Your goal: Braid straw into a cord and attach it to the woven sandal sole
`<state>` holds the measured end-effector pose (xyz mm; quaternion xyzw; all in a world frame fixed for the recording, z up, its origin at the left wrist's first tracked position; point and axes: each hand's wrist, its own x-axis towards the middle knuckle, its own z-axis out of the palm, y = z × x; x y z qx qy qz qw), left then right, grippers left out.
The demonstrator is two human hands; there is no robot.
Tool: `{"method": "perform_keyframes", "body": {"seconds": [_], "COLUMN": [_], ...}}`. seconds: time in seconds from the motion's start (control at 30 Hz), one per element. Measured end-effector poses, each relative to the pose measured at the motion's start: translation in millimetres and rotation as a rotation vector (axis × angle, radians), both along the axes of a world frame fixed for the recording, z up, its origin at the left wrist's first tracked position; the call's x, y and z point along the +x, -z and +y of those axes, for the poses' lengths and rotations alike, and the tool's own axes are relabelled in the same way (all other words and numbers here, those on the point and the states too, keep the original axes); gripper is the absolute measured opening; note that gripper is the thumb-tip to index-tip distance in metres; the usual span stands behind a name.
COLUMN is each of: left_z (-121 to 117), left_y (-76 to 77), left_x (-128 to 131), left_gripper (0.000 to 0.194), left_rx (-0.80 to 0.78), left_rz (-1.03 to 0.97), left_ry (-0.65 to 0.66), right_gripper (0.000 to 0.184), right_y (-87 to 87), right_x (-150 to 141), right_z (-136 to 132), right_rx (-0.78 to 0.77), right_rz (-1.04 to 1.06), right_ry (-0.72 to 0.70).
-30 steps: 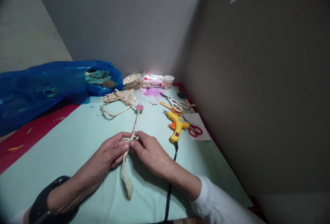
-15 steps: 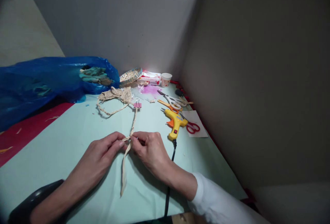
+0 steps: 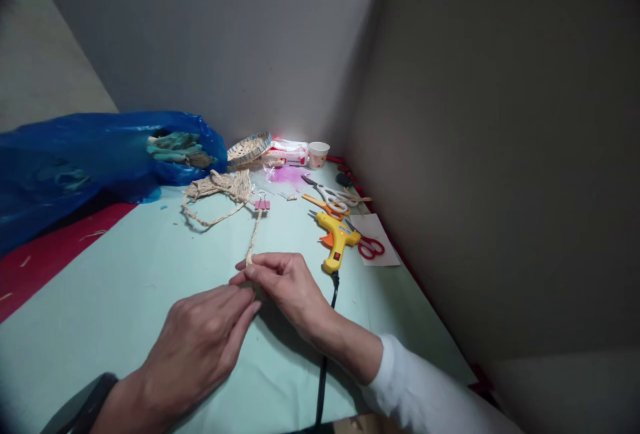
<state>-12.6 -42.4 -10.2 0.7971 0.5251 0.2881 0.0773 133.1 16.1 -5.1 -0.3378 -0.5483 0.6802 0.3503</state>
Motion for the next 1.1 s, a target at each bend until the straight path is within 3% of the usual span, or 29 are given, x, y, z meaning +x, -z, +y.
{"method": "perform_keyframes", "body": {"seconds": [0.07, 0.13, 0.2, 0.33, 0.43, 0.6, 0.73, 0.93, 1.1], "left_z": [1, 6, 14, 26, 26, 26, 29, 26, 26], "left_y": [-6.4, -12.8, -16.2, -13.2, -9.5, -7.5, -5.2, 1.6, 5.5], "left_x": [-4, -9, -12, -8, -3, -7, -16, -19, -21], "left_gripper": [0.024, 0.02, 0.012, 0.019, 0.02, 0.017, 0.028, 0.029, 0.027], "left_rx": [0.033, 0.009, -0.177, -0.758, -0.964, -0.961, -1.019, -0.998, -0.984], "left_rz": [-0.096, -0.285, -0.487, -0.912, -1.157, -1.199, -1.225, -1.292, -1.21], "left_ry": [-0.027, -0.175, -0.259, 0.039, 0.069, 0.085, 0.122, 0.092, 0.092], "right_gripper": [0.024, 0.026, 0.03, 0.031, 0.029, 0.028, 0.027, 0.025, 0.02], "right_y": [-1.8, -3.2, -3.3, -0.5, -0.3, -6.3, -9.6, -7.9, -3.7], "right_x": [0, 1, 2, 1, 0, 1, 3, 1, 2], "right_z": [-1, -3, -3, -3, -3, -3, -6, -8, -6], "right_rx": [-0.011, 0.007, 0.024, 0.014, -0.039, -0.153, -0.162, -0.032, 0.126], "right_rz": [-0.013, -0.051, -0.064, 0.059, 0.1, 0.129, 0.075, 0.01, -0.098], "right_ry": [0.013, 0.0, -0.032, -0.128, -0.133, -0.197, -0.144, -0.138, -0.124]}}
